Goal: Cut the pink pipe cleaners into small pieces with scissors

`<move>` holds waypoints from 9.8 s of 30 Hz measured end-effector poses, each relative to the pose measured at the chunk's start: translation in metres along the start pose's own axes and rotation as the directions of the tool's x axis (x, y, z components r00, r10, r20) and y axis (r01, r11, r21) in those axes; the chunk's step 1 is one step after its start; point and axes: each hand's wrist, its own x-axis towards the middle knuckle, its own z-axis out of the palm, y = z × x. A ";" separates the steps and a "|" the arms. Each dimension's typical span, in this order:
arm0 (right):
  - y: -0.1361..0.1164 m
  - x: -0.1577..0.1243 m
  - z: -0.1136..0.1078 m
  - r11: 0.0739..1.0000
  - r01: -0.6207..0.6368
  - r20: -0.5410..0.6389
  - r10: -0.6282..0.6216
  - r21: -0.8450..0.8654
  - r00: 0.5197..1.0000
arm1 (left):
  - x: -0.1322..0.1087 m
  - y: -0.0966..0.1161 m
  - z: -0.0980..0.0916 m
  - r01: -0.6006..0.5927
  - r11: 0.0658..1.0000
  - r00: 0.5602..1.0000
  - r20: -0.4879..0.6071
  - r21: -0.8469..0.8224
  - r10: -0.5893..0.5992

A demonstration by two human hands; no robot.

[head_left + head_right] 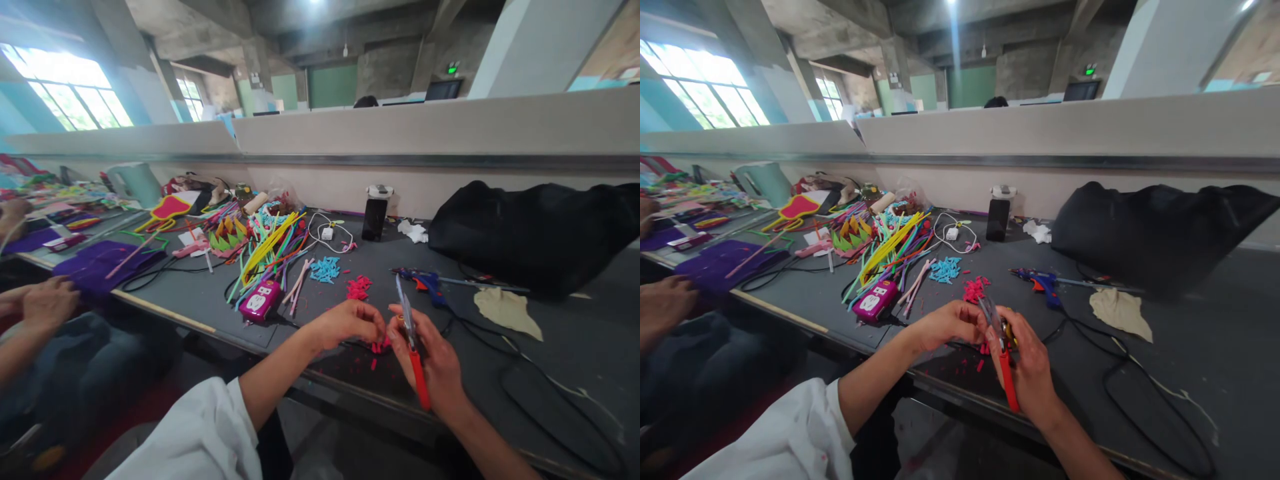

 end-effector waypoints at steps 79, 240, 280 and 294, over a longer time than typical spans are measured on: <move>0.019 -0.026 0.035 0.968 0.166 -0.052 -0.178 -0.190 0.983 | -0.004 0.010 0.021 -0.529 0.684 0.817 -0.521 -0.503 0.248; 0.013 -0.009 0.002 0.984 0.179 0.060 -0.178 -0.010 0.982 | -0.002 0.005 -0.006 0.034 0.999 0.999 -0.032 -0.020 -0.035; 0.007 -0.017 0.022 0.984 -0.098 0.094 0.113 -0.151 0.989 | -0.005 0.016 0.013 -0.556 0.789 0.732 -0.603 -0.262 0.316; 0.013 -0.018 0.021 0.987 -0.033 0.067 0.044 -0.158 0.997 | -0.004 0.013 0.014 -0.574 0.773 0.735 -0.586 -0.272 0.340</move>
